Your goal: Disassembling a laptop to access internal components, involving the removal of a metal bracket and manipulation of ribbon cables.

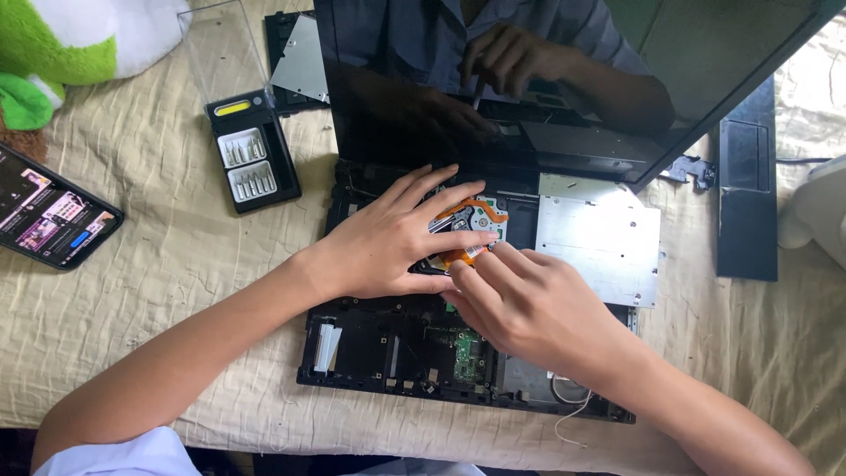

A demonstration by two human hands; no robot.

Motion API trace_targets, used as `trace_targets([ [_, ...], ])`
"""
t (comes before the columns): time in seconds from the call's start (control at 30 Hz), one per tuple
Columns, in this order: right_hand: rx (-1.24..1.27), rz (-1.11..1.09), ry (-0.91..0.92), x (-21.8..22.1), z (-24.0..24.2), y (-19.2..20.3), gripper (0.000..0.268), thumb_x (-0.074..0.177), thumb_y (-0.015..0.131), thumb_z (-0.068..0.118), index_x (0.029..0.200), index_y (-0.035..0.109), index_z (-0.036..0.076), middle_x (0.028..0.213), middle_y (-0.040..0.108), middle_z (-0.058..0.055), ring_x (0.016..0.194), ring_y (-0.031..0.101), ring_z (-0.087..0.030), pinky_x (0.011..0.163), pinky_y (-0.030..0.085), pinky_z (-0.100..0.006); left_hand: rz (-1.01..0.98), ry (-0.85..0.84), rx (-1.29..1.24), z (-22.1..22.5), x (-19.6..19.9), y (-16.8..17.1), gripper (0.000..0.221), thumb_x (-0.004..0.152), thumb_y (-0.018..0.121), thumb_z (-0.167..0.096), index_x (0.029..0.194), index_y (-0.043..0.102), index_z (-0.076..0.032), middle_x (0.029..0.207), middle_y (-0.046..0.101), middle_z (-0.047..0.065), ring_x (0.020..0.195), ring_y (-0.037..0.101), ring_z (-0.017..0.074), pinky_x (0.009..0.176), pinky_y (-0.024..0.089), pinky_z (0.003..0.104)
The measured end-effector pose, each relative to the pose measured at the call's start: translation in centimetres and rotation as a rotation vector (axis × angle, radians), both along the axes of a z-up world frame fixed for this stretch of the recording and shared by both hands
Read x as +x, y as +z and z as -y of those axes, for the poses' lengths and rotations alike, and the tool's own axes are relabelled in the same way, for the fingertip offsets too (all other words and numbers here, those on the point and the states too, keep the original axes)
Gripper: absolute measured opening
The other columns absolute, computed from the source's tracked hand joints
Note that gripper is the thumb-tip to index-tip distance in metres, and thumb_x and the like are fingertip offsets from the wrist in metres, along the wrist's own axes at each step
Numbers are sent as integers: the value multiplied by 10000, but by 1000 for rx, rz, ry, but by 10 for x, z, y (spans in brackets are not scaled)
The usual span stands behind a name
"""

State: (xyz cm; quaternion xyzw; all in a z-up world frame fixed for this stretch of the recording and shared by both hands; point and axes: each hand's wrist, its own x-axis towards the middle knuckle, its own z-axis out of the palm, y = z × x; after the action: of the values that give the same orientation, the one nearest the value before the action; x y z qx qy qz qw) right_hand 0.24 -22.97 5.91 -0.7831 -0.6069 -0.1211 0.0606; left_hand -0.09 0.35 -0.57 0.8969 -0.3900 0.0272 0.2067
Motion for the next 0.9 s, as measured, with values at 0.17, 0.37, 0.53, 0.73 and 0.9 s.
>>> trace_targets([
  [0.17, -73, -99, 14, 3, 3, -2, 212, 1013, 595, 56, 1196, 491, 33, 919, 525, -73, 783, 551, -194, 473, 458, -310, -23, 3, -10, 0, 0, 2, 601, 982, 619, -561, 1512, 500, -304, 1634, 321, 172, 1501, 275, 462, 1211, 263, 615],
  [0.37, -41, -59, -36, 5, 2, 6, 276, 1049, 617, 276, 1155, 565, 27, 845, 603, -48, 695, 607, -189, 536, 484, -306, -35, 2, -10, 0, 0, 2, 619, 979, 636, -553, 1529, 478, -317, 1642, 313, 166, 1510, 267, 460, 1211, 256, 621],
  [0.53, -41, -71, -10, 6, 6, 0, 136, 1052, 583, 142, 1129, 529, 44, 833, 537, -44, 704, 555, -196, 486, 434, -318, -23, 9, -17, 1, -1, 4, 610, 985, 613, -570, 1522, 488, -309, 1635, 330, 172, 1504, 284, 457, 1210, 265, 616],
  [0.73, -24, 9, -56, -8, -2, -1, 207, 1011, 651, 200, 1111, 557, 44, 912, 564, -88, 793, 571, -217, 533, 483, -303, 4, 11, -3, 1, -1, 2, 649, 942, 706, -507, 1517, 488, -299, 1633, 335, 172, 1496, 301, 455, 1208, 276, 611],
  [0.9, -72, -39, -16, -5, 5, -7, 225, 981, 654, 69, 1185, 566, 37, 811, 562, -36, 657, 553, -159, 549, 512, -298, 7, 15, -2, 1, -1, 1, 677, 927, 739, -516, 1520, 487, -308, 1632, 334, 168, 1498, 304, 453, 1211, 280, 614],
])
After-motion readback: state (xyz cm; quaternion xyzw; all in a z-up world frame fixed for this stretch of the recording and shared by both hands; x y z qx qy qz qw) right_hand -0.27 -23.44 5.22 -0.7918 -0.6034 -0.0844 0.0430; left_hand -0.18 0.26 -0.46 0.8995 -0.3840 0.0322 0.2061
